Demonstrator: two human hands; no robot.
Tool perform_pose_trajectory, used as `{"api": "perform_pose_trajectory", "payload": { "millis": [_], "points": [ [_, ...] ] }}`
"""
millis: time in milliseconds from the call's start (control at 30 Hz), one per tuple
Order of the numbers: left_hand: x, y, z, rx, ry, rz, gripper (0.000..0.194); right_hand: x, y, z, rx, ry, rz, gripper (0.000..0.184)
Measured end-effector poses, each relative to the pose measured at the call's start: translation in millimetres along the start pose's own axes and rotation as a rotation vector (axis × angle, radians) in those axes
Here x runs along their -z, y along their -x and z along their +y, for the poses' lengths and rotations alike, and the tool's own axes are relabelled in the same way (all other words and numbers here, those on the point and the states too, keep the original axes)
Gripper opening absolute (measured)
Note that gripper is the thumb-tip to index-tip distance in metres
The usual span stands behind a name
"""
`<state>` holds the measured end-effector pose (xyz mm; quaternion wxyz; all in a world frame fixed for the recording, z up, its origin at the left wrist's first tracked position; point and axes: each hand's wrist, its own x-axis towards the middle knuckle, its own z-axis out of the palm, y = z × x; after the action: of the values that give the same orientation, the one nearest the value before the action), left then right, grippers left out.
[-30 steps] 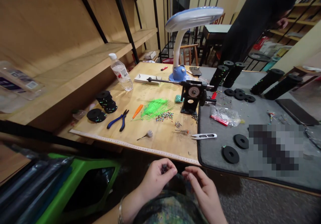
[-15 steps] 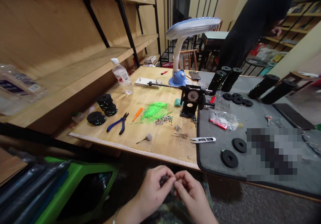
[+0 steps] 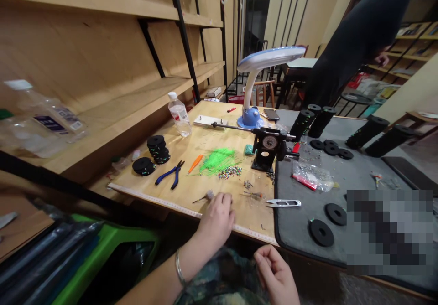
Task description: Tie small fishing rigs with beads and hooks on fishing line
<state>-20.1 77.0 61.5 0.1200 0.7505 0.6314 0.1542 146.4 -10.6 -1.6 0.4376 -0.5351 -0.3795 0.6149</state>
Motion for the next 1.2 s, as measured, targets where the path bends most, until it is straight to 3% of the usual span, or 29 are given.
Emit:
{"api": "perform_pose_trajectory", "payload": {
  "millis": [100,200,333,433,533,800,1067,1200],
  "points": [
    [1.2,-18.7,3.7,0.015,-0.102,0.006,0.019,3.3,-1.1,7.9,-0.037,-0.061,0.003,0.051],
    [2.0,-26.6,7.8,-0.041,-0.126,0.105,0.024,7.4,-2.7,15.0,-0.055,-0.09,-0.014,0.052],
    [6.7,-25.3,24.8,-0.32,0.018,0.25,0.037,9.2,-3.9,20.1,-0.043,-0.106,-0.009,0.052],
    [9.0,-30.8,45.2,-0.502,0.085,0.217,0.042,7.8,-3.7,21.0,-0.03,-0.106,-0.014,0.053],
    [5.2,-45.0,61.0,-0.577,0.022,0.169,0.029,7.7,-2.8,21.3,-0.033,-0.119,-0.018,0.053],
    [-17.8,-58.4,57.7,-0.513,-0.243,0.082,0.02,10.9,-3.1,25.8,-0.022,-0.159,0.01,0.05],
    [-32.0,-55.7,43.5,-0.471,-0.188,-0.007,0.027,8.0,-2.6,23.1,-0.029,-0.154,0.03,0.051],
    [-24.1,-53.0,36.8,-0.468,-0.045,0.047,0.027,5.7,-0.2,18.0,-0.034,-0.166,0.058,0.054]
  ]
}}
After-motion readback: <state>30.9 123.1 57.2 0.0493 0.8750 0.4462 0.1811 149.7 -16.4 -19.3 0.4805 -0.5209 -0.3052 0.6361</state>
